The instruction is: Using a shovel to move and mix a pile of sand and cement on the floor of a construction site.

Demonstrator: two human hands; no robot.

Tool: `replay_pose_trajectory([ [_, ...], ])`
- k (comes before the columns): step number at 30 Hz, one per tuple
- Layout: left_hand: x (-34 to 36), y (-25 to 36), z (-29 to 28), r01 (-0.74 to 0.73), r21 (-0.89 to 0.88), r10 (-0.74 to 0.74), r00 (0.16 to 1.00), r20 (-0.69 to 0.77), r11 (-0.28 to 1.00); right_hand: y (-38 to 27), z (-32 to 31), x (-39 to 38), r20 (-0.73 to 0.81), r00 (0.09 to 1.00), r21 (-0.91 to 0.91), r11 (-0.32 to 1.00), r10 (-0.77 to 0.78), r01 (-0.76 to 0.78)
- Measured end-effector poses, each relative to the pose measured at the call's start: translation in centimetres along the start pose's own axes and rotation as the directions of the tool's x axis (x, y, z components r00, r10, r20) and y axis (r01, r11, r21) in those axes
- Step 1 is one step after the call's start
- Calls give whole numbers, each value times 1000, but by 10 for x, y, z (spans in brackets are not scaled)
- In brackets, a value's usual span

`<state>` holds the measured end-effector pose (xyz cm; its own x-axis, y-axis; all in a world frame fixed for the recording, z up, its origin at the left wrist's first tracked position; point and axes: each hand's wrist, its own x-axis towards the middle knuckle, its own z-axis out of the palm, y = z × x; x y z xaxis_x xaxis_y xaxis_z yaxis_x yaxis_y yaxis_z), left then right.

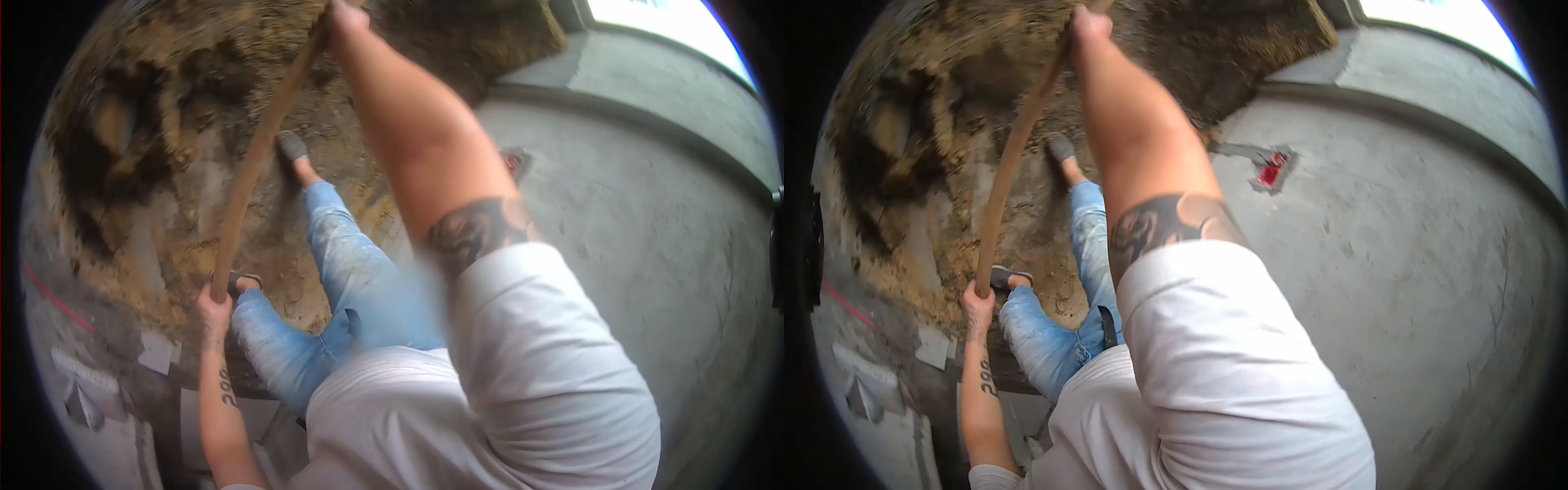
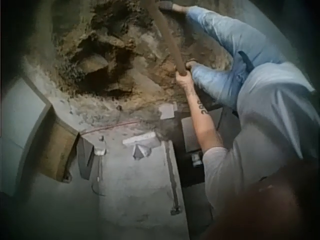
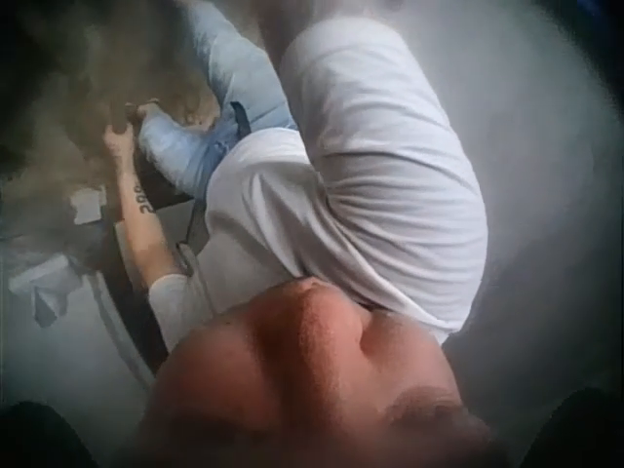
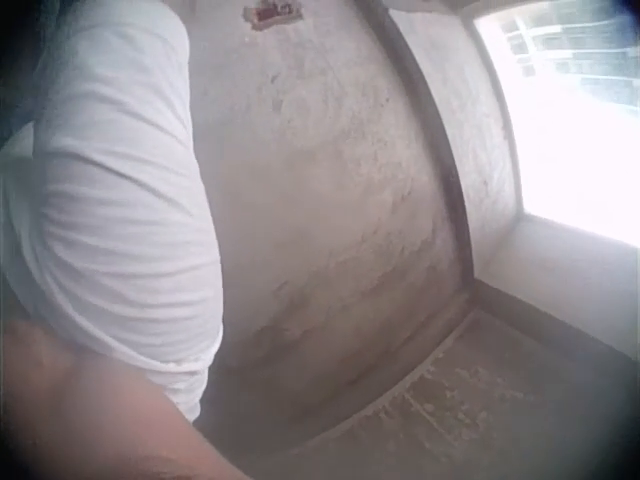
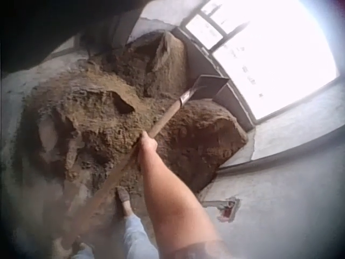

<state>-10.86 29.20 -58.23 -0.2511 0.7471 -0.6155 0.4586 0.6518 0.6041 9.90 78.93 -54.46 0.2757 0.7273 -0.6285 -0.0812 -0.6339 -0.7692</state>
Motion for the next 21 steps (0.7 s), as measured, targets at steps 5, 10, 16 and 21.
replay_pose_trajectory([
  [5, -172, -107, -43, 302, 187, -269, 946, -181, 935, 177, 52, -99, 310, 946, 171, 973, 94, -152],
  [10, -378, -114, -75, 657, 361, -408, 720, -561, 662, 278, 82, -271, 355, 787, -27, 847, 505, -531],
  [16, -467, -70, -146, 766, 364, -338, 584, -738, 530, 247, 116, -360, 508, 657, -181, 815, 557, -550],
  [21, -425, 37, -221, 726, 402, -145, 562, -814, 558, 70, 116, -369, 889, 225, -440, 610, 398, 659],
])
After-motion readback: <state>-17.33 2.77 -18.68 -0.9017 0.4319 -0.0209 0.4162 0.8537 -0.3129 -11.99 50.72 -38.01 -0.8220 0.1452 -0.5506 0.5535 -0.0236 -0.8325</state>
